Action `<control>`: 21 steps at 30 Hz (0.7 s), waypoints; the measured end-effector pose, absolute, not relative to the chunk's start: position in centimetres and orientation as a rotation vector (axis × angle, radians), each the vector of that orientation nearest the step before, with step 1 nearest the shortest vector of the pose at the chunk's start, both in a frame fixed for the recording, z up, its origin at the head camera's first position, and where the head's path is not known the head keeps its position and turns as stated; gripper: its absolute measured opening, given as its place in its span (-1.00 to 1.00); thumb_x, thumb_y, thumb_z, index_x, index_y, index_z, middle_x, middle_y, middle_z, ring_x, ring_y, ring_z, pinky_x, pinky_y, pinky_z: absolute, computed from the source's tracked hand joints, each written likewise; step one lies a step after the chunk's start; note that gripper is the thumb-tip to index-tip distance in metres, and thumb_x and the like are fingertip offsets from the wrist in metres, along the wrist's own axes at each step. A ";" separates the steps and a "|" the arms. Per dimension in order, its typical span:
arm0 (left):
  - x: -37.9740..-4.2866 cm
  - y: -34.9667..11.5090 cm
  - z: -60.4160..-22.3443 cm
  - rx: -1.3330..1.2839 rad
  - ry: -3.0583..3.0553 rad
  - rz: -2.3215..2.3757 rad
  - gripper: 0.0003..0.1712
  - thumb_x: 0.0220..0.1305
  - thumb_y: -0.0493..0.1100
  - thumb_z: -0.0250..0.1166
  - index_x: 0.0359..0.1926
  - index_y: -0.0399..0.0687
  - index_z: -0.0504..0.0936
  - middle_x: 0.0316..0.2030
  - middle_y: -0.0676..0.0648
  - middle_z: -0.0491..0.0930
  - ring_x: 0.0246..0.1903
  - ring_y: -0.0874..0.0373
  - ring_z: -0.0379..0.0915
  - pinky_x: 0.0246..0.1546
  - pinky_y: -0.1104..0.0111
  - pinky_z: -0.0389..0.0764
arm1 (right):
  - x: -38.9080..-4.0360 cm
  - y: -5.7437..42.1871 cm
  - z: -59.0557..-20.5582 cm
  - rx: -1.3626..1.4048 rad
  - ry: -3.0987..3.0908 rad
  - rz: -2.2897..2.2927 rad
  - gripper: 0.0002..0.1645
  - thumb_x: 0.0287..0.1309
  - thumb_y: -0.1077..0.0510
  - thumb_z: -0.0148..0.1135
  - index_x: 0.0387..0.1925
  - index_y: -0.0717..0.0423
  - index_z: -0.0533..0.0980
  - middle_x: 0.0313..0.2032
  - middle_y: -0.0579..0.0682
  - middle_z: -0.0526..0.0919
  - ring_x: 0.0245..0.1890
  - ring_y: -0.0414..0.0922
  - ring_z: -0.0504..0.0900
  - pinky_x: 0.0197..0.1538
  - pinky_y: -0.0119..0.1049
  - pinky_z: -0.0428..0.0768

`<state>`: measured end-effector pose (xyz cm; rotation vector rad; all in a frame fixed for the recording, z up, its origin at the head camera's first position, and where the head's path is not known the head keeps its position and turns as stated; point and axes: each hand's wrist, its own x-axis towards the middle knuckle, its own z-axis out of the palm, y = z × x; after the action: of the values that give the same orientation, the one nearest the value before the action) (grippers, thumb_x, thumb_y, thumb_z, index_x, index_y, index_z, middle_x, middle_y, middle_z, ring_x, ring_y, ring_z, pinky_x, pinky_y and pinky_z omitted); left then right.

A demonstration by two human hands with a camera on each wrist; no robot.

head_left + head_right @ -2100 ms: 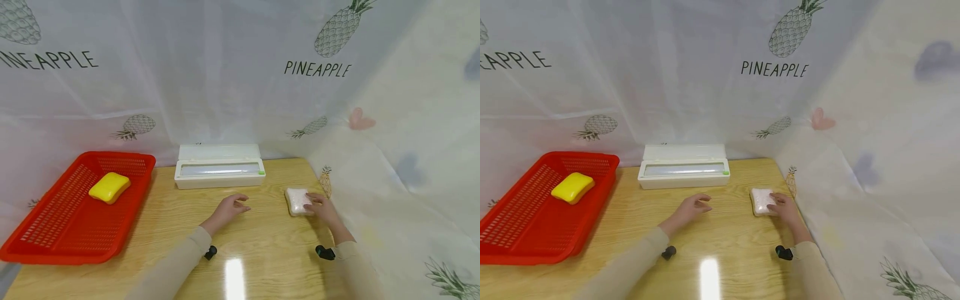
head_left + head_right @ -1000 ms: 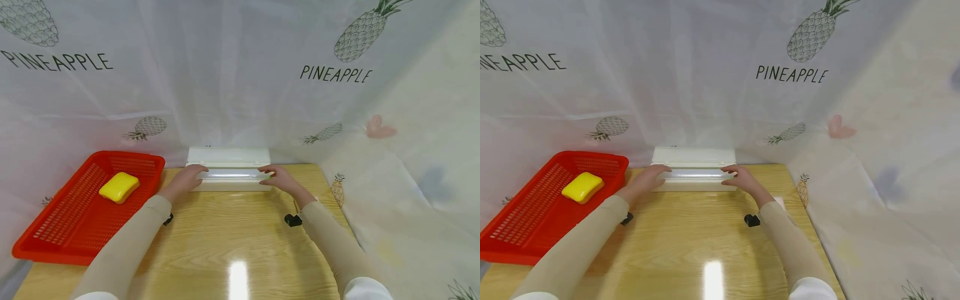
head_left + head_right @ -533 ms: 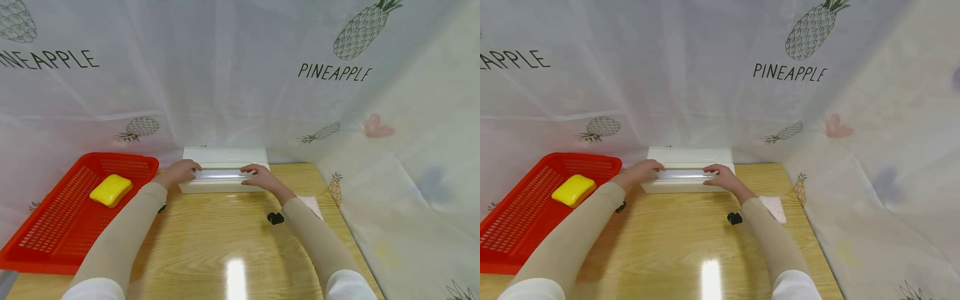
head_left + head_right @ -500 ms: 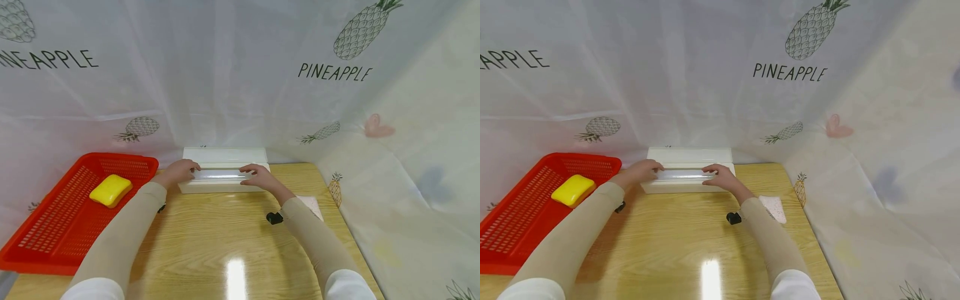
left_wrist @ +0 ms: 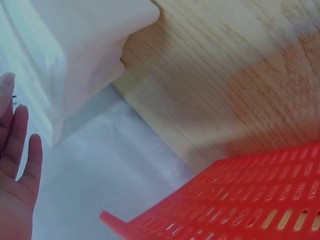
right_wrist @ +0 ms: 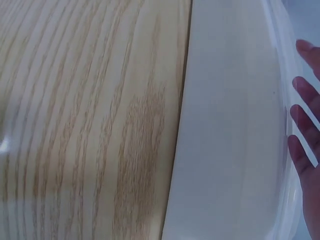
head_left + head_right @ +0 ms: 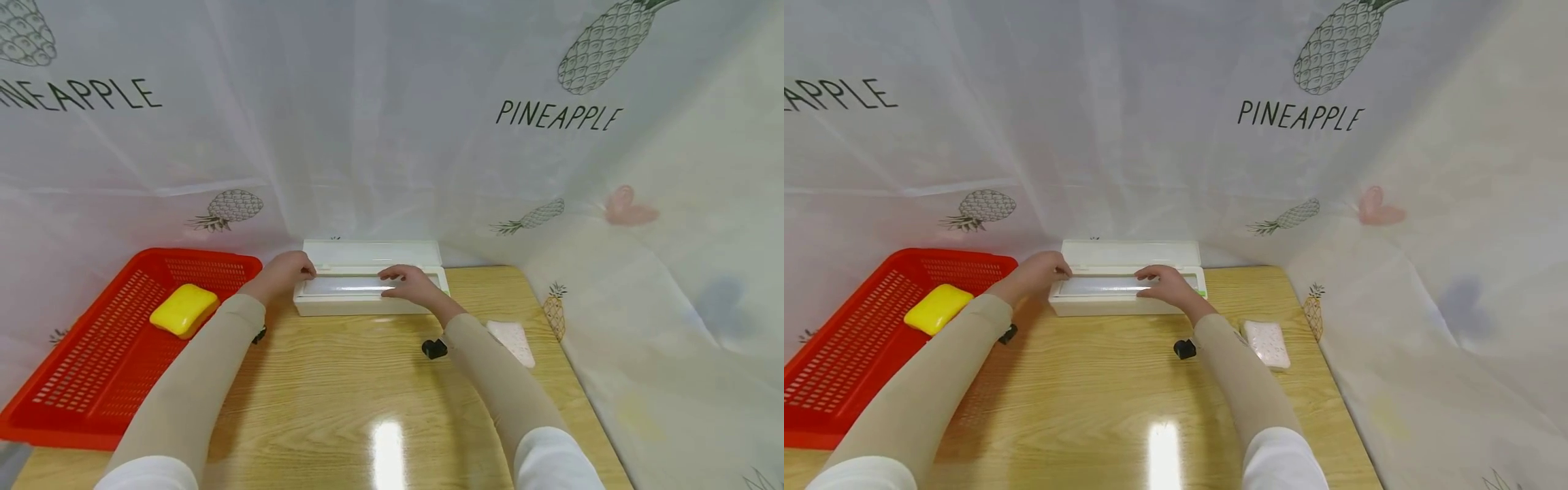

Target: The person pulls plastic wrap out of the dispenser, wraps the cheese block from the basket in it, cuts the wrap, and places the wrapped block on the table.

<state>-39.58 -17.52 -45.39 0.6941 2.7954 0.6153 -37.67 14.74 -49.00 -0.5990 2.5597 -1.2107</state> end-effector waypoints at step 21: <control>-40.6 -18.1 -45.5 0.658 2.829 0.582 -0.86 0.26 -0.28 0.34 -0.19 -0.22 0.75 -0.25 -0.10 0.64 -0.23 -0.01 0.50 -0.03 0.11 0.55 | -38.3 18.7 -49.7 -0.688 2.875 -0.802 -0.87 0.21 0.19 0.32 -0.23 0.10 0.72 -0.34 -0.11 0.61 -0.26 -0.10 0.50 -0.16 -0.20 0.52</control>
<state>-40.60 -18.10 -45.52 0.6585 2.8291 0.5820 -38.29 18.72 -49.73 -0.6876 2.8752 -0.8016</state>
